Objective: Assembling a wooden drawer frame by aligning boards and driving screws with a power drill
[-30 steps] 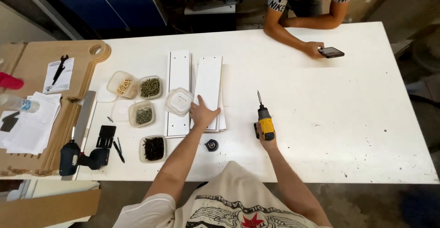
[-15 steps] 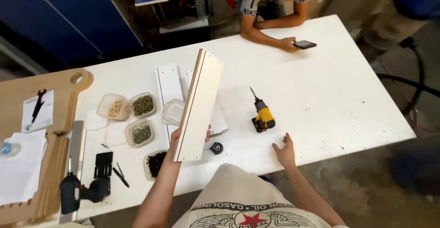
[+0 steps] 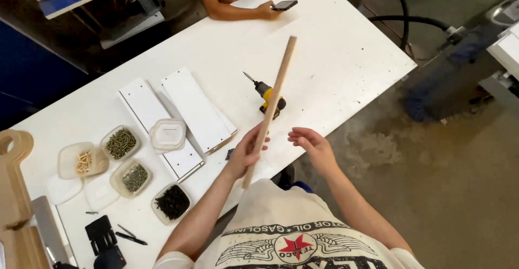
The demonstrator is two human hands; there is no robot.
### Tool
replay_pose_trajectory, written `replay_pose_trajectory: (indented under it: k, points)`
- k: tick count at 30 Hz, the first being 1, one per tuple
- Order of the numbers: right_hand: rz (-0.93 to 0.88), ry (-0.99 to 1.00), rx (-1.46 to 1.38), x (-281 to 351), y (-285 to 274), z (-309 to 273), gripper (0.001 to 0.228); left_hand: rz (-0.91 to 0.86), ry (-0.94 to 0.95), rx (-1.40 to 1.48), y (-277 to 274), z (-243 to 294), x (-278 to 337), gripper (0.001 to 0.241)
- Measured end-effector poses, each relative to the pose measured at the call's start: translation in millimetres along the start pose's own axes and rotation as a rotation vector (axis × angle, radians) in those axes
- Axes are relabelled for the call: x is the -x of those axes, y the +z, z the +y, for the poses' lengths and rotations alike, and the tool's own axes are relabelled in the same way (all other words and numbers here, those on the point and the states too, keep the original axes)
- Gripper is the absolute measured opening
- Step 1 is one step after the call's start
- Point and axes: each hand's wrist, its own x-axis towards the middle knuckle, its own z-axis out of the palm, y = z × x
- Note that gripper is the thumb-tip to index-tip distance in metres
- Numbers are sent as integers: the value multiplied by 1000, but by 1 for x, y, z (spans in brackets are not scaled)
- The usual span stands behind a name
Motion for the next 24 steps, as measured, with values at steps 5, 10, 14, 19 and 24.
replay_pose_trajectory:
  k: [5,10,14,19,24]
  points:
    - [-71,-110,-145,24,57,-38,87,330,187,-914,71,3,-8,121]
    - [256,-48,-109,26,62,-58,31,262,395,-1115,74,-9,5,124]
    - [231,-31,66,15,12,-24,32,145,370,-873,49,-4,17,124]
    - [8,-89,523,1,-53,-13,27,449,482,-572,-3,10,23,133]
    - [-444,-408,1151,-32,-78,-35,27,318,442,-1088,-16,-2,41,47]
